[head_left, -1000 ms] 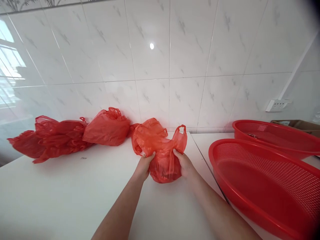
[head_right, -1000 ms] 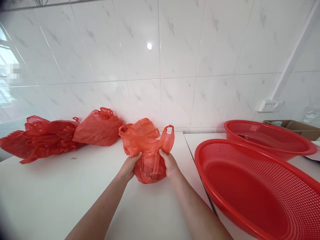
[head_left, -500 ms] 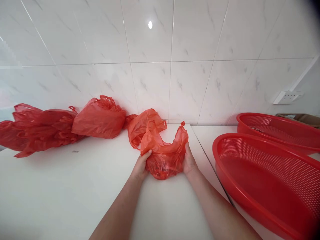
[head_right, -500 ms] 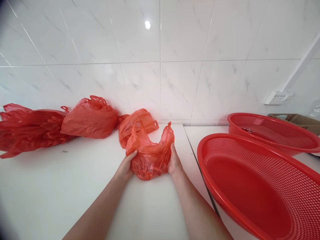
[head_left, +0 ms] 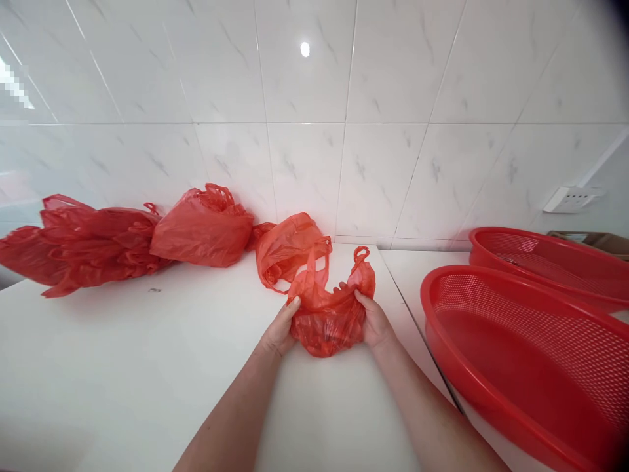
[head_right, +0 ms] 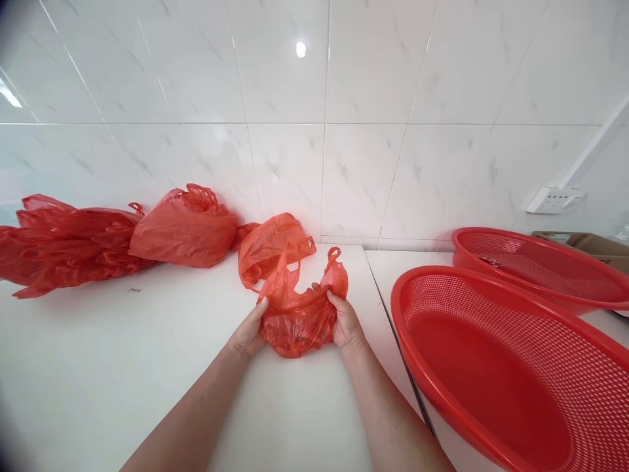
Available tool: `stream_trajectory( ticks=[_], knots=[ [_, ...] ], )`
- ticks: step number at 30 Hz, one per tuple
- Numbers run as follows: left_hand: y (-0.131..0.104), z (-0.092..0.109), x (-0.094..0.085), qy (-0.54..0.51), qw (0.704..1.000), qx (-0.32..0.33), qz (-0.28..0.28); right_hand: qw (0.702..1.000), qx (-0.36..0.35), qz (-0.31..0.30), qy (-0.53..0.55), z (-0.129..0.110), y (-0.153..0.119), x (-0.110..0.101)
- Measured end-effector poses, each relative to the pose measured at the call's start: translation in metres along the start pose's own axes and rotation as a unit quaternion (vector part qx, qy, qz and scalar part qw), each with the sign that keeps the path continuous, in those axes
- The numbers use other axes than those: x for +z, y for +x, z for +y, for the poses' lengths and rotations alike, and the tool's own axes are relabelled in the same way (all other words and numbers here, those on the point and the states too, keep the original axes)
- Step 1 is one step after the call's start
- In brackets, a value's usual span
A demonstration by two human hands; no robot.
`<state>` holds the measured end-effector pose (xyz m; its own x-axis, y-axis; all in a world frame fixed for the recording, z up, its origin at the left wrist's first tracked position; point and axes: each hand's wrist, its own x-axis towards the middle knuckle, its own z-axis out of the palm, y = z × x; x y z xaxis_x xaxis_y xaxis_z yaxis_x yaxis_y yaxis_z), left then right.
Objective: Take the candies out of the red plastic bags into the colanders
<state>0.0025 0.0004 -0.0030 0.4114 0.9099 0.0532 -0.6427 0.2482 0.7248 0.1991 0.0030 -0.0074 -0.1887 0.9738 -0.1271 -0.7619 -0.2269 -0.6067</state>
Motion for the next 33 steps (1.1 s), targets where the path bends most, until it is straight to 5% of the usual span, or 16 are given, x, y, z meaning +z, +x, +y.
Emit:
stream_trajectory(
  ticks=[4, 11, 19, 24, 30, 33],
  knots=[
    [-0.004, 0.004, 0.009, 0.083, 0.993, -0.067, -0.049, 1.000, 0.008, 0.002, 0.003, 0.005, 0.001, 0.003],
    [0.002, 0.002, 0.005, 0.022, 0.989, -0.026, 0.142, 0.998, 0.010, -0.064, 0.012, 0.006, -0.008, 0.010],
    [0.007, -0.001, 0.004, -0.055, 0.977, -0.022, 0.203, 0.999, 0.002, -0.036, -0.006, 0.005, -0.011, 0.012],
    [0.003, -0.002, 0.007, -0.072, 0.984, -0.037, 0.162, 0.996, 0.032, -0.084, -0.007, 0.003, -0.014, 0.018],
    [0.001, -0.004, 0.006, -0.030, 0.992, -0.018, 0.120, 0.998, 0.028, -0.043, -0.020, 0.007, -0.018, 0.028],
    [0.003, -0.006, 0.006, -0.015, 0.993, -0.017, 0.120, 0.993, -0.005, -0.088, -0.079, 0.011, -0.019, 0.028]
  ],
)
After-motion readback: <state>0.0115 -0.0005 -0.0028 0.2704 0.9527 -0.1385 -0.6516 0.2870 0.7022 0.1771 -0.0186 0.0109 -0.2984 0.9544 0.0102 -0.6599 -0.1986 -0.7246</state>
